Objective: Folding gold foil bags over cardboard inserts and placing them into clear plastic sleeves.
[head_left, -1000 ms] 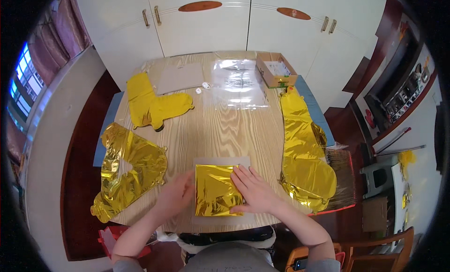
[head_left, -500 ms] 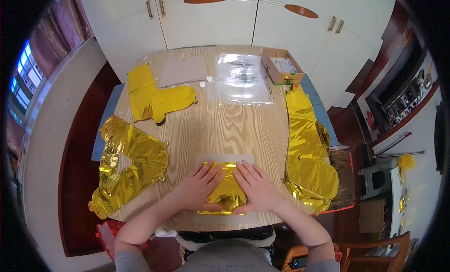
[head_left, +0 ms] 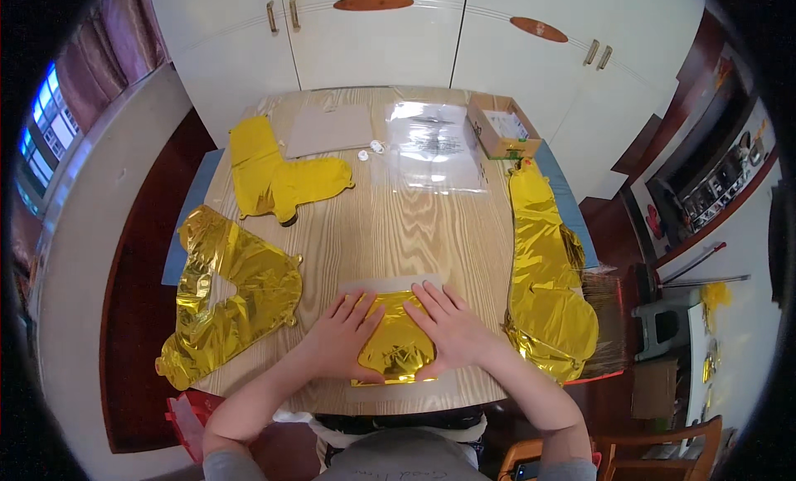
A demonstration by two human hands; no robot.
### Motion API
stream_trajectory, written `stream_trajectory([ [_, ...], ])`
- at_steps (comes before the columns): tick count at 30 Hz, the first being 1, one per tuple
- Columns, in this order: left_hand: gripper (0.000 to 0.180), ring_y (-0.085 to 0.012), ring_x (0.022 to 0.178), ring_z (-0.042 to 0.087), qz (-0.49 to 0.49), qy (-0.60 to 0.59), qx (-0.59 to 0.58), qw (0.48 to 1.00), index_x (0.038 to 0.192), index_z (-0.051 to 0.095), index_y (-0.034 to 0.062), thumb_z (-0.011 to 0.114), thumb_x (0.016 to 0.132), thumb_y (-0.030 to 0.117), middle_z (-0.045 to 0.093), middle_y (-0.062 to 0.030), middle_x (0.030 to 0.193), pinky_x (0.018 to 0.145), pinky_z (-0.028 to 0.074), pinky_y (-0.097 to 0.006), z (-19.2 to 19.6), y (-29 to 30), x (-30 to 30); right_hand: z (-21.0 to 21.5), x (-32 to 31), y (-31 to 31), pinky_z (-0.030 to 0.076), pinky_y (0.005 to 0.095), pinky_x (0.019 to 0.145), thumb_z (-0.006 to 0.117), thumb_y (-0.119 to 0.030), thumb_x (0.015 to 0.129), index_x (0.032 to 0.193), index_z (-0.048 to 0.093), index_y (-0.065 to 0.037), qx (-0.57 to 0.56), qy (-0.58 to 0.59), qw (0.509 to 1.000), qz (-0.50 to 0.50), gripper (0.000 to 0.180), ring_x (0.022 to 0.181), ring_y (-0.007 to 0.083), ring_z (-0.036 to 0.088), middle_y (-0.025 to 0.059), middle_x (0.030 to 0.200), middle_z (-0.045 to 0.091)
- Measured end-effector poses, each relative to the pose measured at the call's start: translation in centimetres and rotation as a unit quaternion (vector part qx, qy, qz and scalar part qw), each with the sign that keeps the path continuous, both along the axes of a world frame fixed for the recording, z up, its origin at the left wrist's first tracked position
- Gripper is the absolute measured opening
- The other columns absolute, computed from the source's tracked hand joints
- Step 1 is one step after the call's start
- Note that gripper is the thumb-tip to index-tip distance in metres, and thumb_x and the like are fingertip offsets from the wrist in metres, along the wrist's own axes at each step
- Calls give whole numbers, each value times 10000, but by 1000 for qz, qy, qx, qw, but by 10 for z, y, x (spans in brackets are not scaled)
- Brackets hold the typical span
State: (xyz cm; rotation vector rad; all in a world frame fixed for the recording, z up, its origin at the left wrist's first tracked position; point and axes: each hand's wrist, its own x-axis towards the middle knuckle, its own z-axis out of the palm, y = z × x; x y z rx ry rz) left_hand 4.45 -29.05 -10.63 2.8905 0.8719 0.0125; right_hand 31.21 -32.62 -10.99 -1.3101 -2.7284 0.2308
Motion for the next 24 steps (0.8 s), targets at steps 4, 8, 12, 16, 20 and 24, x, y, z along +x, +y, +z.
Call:
stream_trajectory([
  [4, 1141, -445, 1407, 257, 19, -4, 4, 1000, 1428, 350, -43, 580, 696, 801, 311, -299, 1485, 1169, 157, -532, -3, -3, -4, 5, -4, 10, 231, 509, 1128, 695, -735, 617, 1451, 346, -6, 6, -11, 1000, 3, 1161, 1395, 378, 294, 196, 1501, 331],
  [8, 1152, -444, 1407, 257, 30, -8, 6, 1000, 1424, 343, -57, 572, 698, 807, 307, -304, 1484, 1169, 154, -530, -5, -5, -4, 2, -9, 16, 260, 495, 1107, 692, -725, 628, 1439, 364, 0, 25, 6, 999, -21, 1136, 1360, 336, 347, 149, 1465, 390],
  [12, 1178, -444, 1413, 247, 45, 1, 5, 999, 1418, 334, -82, 559, 695, 820, 293, -312, 1489, 1167, 150, -539, -5, -7, -5, -1, -12, 17, 270, 475, 1105, 685, -729, 629, 1419, 394, 12, 40, 14, 999, -34, 1122, 1346, 314, 369, 142, 1434, 430],
  [16, 1186, -424, 1440, 204, 74, 40, 1, 996, 1440, 311, -81, 535, 709, 825, 260, -311, 1509, 1166, 124, -555, 1, -11, -5, -2, -13, 16, 277, 465, 1103, 675, -737, 634, 1418, 398, 14, 53, 10, 998, -41, 1121, 1345, 308, 374, 140, 1440, 433],
  [20, 1171, -411, 1455, 178, 92, 60, 3, 994, 1457, 298, -71, 523, 726, 816, 242, -306, 1522, 1162, 108, -571, 1, -14, -7, -4, -12, 17, 260, 473, 1122, 665, -742, 641, 1451, 359, -9, 52, 11, 998, -30, 1135, 1368, 310, 358, 139, 1475, 403],
  [24, 1103, -402, 1442, 219, 100, 19, 33, 994, 1440, 334, -63, 524, 756, 780, 290, -288, 1505, 1159, 110, -582, -11, -18, -11, -3, -11, 18, 224, 482, 1153, 662, -744, 644, 1479, 315, -31, 56, 22, 998, 5, 1152, 1399, 297, 335, 137, 1494, 387],
])
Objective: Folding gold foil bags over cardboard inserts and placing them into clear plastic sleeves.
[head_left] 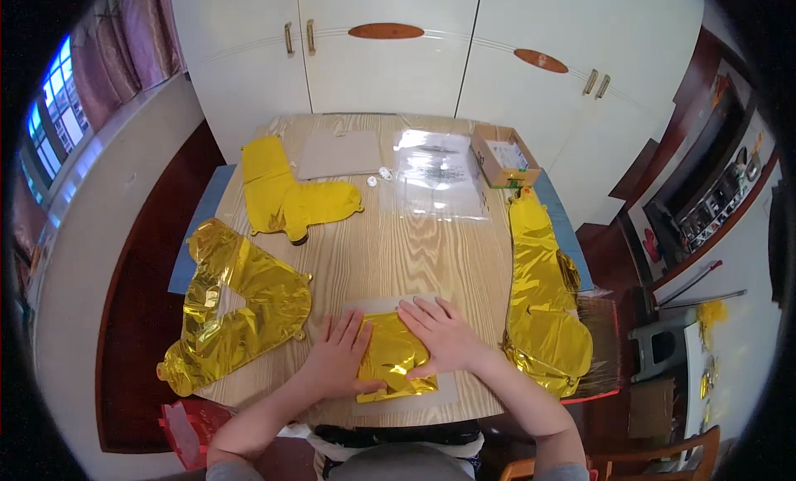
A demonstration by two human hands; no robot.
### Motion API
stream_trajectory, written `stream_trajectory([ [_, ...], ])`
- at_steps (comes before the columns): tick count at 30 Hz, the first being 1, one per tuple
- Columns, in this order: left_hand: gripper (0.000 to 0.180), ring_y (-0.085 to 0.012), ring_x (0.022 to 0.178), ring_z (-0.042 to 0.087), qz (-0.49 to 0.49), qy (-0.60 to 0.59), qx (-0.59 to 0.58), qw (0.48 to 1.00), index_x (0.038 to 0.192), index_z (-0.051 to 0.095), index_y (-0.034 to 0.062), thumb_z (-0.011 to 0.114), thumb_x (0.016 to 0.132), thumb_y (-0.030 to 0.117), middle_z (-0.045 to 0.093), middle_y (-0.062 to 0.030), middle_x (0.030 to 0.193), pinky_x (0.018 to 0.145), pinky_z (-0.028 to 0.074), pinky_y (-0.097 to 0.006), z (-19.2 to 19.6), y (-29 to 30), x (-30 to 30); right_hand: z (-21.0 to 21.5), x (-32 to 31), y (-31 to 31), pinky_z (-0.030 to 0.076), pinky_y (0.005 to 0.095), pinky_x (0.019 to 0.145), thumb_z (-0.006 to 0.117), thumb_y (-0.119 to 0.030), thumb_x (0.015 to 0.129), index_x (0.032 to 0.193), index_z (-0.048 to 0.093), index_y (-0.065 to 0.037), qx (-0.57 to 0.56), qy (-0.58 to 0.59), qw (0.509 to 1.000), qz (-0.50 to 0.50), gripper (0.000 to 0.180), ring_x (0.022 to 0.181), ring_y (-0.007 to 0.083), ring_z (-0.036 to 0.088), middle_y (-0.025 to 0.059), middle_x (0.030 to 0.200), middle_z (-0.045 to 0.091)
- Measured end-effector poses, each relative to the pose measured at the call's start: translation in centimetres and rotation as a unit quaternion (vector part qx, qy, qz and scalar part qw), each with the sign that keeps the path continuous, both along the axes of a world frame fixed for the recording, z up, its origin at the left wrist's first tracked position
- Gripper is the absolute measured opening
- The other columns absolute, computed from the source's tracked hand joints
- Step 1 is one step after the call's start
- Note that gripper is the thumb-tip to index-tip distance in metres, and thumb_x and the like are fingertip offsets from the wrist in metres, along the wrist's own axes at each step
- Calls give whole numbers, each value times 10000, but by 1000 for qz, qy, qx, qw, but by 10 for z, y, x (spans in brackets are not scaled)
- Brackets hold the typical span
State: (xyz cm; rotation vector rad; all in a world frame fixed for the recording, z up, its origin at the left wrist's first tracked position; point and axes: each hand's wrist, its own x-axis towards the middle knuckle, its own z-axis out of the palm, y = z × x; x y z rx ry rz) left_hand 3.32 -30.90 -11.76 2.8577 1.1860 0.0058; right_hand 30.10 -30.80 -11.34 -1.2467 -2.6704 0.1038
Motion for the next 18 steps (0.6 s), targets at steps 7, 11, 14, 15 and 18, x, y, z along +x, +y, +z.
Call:
stream_trajectory([
  [7, 983, -388, 1409, 299, 14, -47, 21, 999, 1412, 377, -63, 535, 809, 697, 363, -264, 1466, 1151, 154, -583, -3, -4, -2, 4, -1, 9, 206, 484, 1171, 674, -708, 678, 1483, 300, -27, -68, 19, 996, 59, 1119, 1416, 281, 317, 134, 1518, 363],
  [11, 966, -390, 1401, 313, 16, -48, 27, 998, 1405, 373, -85, 532, 828, 673, 369, -262, 1461, 1154, 181, -556, -6, -3, -2, -1, -1, 13, 187, 479, 1182, 664, -685, 712, 1486, 292, -25, -81, 23, 992, 94, 1084, 1438, 274, 289, 132, 1543, 328],
  [14, 968, -392, 1403, 306, 27, -74, 13, 997, 1403, 366, -97, 535, 831, 666, 362, -262, 1465, 1157, 200, -529, -13, -2, -4, -11, -3, 17, 182, 478, 1183, 636, -681, 747, 1484, 299, -23, -72, 28, 992, 101, 1044, 1447, 270, 276, 136, 1553, 310],
  [15, 966, -393, 1404, 303, 28, -75, 8, 997, 1404, 363, -98, 535, 834, 662, 359, -263, 1466, 1157, 206, -522, -12, -1, -6, -12, -5, 17, 182, 478, 1183, 624, -682, 760, 1482, 304, -22, -66, 29, 992, 102, 1028, 1449, 269, 272, 139, 1555, 305],
  [18, 958, -396, 1407, 294, 31, -64, -4, 997, 1411, 348, -99, 537, 841, 648, 344, -270, 1472, 1156, 221, -505, -9, 1, -11, -6, -8, 9, 177, 489, 1180, 573, -719, 776, 1469, 333, -17, -40, 10, 996, 83, 1015, 1450, 292, 261, 152, 1555, 297],
])
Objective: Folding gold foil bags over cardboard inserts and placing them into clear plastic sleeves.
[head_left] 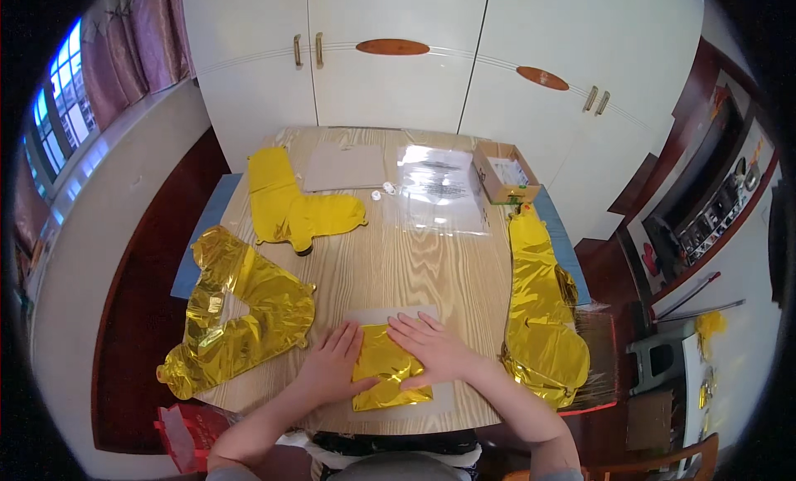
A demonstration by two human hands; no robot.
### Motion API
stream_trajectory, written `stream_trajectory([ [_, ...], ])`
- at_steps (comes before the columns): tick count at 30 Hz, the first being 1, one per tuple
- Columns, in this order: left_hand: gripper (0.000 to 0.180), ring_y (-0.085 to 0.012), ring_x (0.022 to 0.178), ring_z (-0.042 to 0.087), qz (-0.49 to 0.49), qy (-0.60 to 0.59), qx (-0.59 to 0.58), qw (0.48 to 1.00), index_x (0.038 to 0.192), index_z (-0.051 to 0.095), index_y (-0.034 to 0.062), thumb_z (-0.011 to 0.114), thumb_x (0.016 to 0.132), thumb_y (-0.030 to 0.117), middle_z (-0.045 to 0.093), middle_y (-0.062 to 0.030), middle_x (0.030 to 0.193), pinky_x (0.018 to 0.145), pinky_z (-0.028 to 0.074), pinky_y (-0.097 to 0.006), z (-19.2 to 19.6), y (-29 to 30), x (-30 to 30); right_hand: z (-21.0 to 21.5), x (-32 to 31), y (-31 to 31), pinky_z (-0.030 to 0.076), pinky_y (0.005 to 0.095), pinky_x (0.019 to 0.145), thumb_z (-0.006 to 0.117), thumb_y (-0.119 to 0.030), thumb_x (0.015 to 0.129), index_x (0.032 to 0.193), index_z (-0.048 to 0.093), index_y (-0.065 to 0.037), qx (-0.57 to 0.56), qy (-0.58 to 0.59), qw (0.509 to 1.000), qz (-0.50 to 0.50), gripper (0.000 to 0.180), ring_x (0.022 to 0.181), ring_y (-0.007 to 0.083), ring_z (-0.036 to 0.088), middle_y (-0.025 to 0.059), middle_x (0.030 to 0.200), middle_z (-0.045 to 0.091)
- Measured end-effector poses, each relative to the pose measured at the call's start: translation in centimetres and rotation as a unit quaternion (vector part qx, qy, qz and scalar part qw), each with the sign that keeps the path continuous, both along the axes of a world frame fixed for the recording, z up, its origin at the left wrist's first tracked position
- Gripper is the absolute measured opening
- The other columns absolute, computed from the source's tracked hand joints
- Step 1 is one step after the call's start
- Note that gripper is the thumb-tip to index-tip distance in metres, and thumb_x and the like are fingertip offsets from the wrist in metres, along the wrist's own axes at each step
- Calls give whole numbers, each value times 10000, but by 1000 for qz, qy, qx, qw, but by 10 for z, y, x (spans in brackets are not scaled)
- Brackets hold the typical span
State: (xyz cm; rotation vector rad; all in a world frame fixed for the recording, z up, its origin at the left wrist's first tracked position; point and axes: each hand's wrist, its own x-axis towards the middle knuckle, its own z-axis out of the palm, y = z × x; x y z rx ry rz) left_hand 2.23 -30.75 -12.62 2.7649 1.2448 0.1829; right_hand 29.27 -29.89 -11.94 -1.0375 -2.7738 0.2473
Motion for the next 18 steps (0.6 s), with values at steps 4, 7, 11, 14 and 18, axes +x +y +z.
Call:
stream_trajectory([
  [4, 932, -407, 1407, 288, 25, 31, -3, 999, 1428, 320, -94, 577, 848, 589, 312, -292, 1480, 1157, 224, -498, 15, -1, -3, 5, -3, -3, 158, 533, 1173, 554, -768, 745, 1459, 362, -30, 22, -48, 998, -25, 1045, 1446, 374, 226, 168, 1552, 292],
  [7, 878, -414, 1391, 304, 79, -62, -47, 994, 1443, 299, -81, 635, 855, 477, 306, -308, 1472, 1151, 236, -498, 11, -10, -8, 10, -5, -4, 143, 560, 1168, 572, -779, 715, 1459, 367, -42, 20, -62, 997, -35, 1067, 1438, 419, 210, 173, 1551, 286],
  [11, 771, -373, 1356, 364, 128, -448, -274, 841, 1476, 245, -60, 644, 898, 258, 314, -298, 1469, 1113, 308, -478, -29, -25, -24, 9, -8, -4, 139, 568, 1166, 580, -778, 703, 1461, 368, -47, 13, -46, 998, -29, 1074, 1437, 428, 204, 174, 1552, 283],
  [14, 710, -300, 1340, 399, 241, -603, -502, 572, 1506, 202, -21, 585, 932, 144, 322, -231, 1494, 1066, 381, -398, 20, -27, -6, 9, -8, -6, 141, 564, 1166, 574, -781, 706, 1463, 365, -47, 10, -49, 998, -32, 1075, 1438, 425, 203, 175, 1549, 288],
  [18, 687, -178, 1068, 550, 304, -599, -490, 555, 1518, 212, 23, 571, 939, 116, 542, -103, 1276, 867, 461, -279, 18, -11, -13, 13, -11, -8, 166, 543, 1161, 557, -790, 710, 1468, 355, -57, 21, -55, 998, -36, 1073, 1424, 427, 230, 177, 1536, 312],
])
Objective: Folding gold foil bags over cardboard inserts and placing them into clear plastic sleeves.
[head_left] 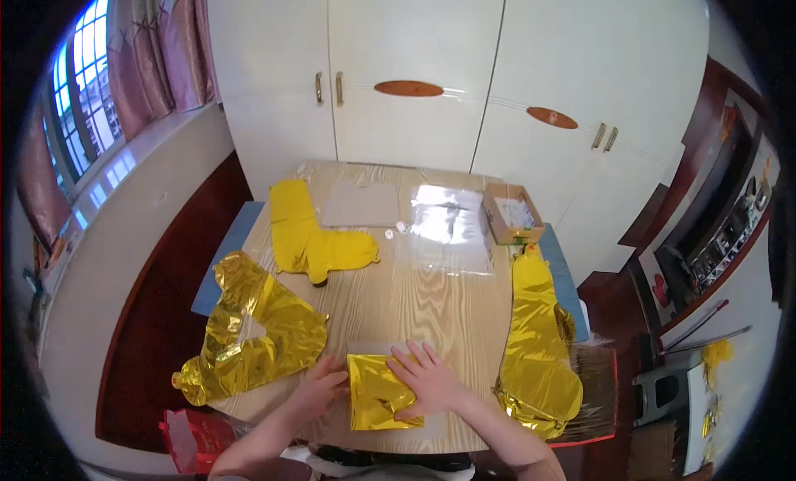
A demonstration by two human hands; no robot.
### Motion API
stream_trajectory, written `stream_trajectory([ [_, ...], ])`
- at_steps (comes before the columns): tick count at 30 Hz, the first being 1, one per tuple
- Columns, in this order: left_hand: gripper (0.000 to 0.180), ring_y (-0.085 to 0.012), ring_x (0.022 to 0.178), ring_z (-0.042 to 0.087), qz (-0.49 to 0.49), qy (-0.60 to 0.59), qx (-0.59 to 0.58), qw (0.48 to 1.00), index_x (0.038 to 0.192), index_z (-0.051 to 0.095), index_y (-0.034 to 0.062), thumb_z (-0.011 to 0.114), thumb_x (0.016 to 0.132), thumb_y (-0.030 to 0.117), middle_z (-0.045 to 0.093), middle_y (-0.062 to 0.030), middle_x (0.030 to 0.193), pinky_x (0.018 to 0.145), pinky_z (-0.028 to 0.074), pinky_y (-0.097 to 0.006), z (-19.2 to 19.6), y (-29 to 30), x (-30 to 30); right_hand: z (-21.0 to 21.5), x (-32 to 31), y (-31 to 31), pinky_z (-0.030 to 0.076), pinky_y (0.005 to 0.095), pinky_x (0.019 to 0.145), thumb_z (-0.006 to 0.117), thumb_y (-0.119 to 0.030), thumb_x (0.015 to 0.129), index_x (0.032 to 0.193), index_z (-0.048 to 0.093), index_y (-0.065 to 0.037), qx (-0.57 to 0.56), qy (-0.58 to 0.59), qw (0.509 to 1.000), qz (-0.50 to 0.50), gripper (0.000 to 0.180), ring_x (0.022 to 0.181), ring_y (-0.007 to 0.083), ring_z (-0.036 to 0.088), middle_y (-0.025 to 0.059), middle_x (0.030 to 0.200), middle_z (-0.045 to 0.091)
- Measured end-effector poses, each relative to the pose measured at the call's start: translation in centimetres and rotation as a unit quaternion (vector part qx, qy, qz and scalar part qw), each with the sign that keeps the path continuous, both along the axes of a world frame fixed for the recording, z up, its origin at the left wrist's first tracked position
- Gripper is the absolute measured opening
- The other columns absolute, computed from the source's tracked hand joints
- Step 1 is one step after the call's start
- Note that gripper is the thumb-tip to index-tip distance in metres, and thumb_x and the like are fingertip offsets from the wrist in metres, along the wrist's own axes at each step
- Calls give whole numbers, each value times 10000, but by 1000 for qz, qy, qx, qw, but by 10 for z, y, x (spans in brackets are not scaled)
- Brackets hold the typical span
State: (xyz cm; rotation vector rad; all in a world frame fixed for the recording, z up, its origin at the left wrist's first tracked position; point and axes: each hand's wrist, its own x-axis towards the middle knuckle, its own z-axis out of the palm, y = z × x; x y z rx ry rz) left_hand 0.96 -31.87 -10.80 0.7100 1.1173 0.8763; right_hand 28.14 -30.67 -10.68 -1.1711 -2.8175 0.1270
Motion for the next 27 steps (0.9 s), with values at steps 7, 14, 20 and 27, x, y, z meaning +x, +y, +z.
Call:
stream_trajectory([
  [7, 389, -102, 743, 558, -49, 72, -18, 996, 1293, 547, 6, 591, 932, 142, 645, -20, 985, 658, 442, -220, -14, -1, -35, 5, -14, -4, 155, 540, 1169, 560, -756, 743, 1503, 290, -69, -62, -27, 997, 43, 1060, 1432, 412, 223, 171, 1547, 292],
  [14, 347, -178, 931, 644, -63, 133, -12, 989, 1246, 569, -26, 588, 922, 96, 664, -79, 1113, 824, 508, -315, -5, -94, -41, 4, -48, -4, 151, 532, 1174, 619, -707, 725, 1526, 226, -82, -97, 10, 983, 157, 1089, 1435, 408, 217, 168, 1552, 277],
  [20, 119, -132, 677, 580, 96, 68, -20, 993, 1030, 611, 40, 619, 947, 125, 617, -30, 822, 597, 480, -313, -35, -144, -17, 27, -46, 61, 223, 492, 1162, 707, -488, 773, 1440, 400, -100, -162, 7, 972, 171, 831, 1417, 349, 276, 155, 1500, 357],
  [27, 161, -113, 662, 557, 69, 90, 28, 993, 1038, 610, 32, 567, 980, 175, 585, -2, 798, 588, 457, -293, -35, -166, -13, -17, 79, 215, 186, 543, 1162, 542, -510, 884, 1410, 380, 43, 54, 62, 962, -259, 780, 1429, 361, 269, 208, 1513, 343],
])
